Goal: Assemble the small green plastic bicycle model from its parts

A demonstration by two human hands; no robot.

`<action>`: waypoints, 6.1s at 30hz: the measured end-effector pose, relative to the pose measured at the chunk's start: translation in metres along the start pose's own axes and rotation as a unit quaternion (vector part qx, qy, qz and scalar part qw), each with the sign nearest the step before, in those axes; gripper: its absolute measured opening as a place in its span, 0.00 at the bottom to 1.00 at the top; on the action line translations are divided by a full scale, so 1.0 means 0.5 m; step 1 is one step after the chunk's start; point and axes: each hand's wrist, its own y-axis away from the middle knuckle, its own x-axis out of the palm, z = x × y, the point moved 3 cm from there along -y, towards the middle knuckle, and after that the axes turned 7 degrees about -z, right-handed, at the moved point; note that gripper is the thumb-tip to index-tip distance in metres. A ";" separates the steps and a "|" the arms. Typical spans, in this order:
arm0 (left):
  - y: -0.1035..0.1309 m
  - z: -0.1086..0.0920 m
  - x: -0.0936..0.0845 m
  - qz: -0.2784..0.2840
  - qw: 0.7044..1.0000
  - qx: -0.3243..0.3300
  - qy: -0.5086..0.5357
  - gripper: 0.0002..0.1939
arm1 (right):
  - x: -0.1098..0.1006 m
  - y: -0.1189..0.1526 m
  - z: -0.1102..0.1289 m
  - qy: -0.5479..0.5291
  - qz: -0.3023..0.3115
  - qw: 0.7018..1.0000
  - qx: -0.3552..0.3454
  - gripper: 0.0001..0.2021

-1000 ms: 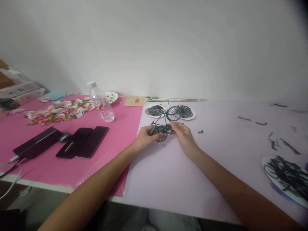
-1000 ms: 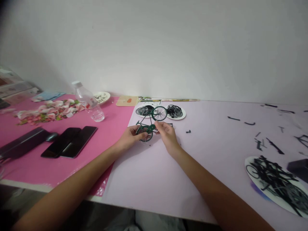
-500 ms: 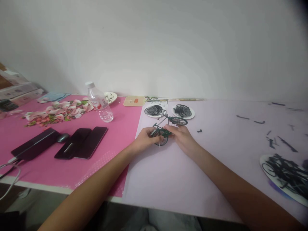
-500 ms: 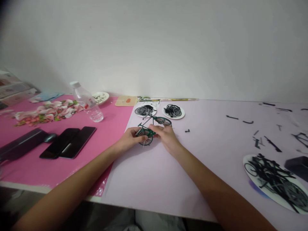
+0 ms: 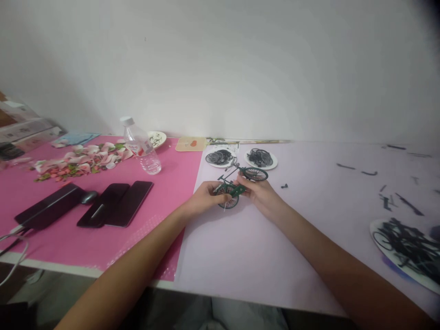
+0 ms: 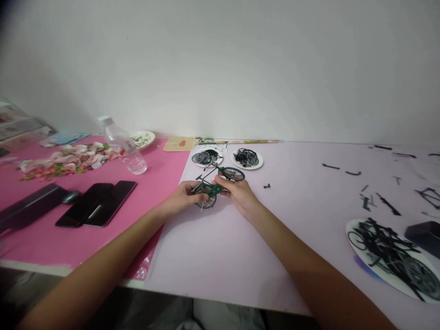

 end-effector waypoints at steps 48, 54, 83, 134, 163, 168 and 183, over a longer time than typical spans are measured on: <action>-0.007 -0.001 -0.014 -0.048 0.996 -0.016 0.067 0.23 | -0.005 -0.007 -0.002 0.001 -0.023 0.999 -0.023 0.27; -0.009 -0.003 -0.029 -0.061 0.996 -0.031 0.060 0.27 | -0.006 -0.009 -0.005 0.010 -0.013 1.000 -0.023 0.25; -0.018 0.013 -0.035 -0.087 0.990 -0.045 0.098 0.31 | 0.039 0.067 0.035 0.546 0.106 0.579 -0.596 0.14; -0.004 -0.004 -0.013 -0.026 0.995 0.010 0.091 0.30 | 0.039 0.056 0.010 0.420 0.011 0.743 -0.522 0.05; -0.013 0.001 -0.025 -0.063 0.994 0.044 0.076 0.29 | 0.007 0.004 -0.009 0.121 -0.041 0.978 -0.166 0.24; -0.010 -0.002 -0.026 -0.105 0.994 0.015 0.026 0.30 | 0.000 -0.003 -0.015 0.082 -0.063 0.982 -0.156 0.24; -0.008 0.003 -0.030 -0.108 0.988 0.070 -0.084 0.27 | -0.003 -0.005 -0.014 0.088 -0.071 0.979 -0.169 0.26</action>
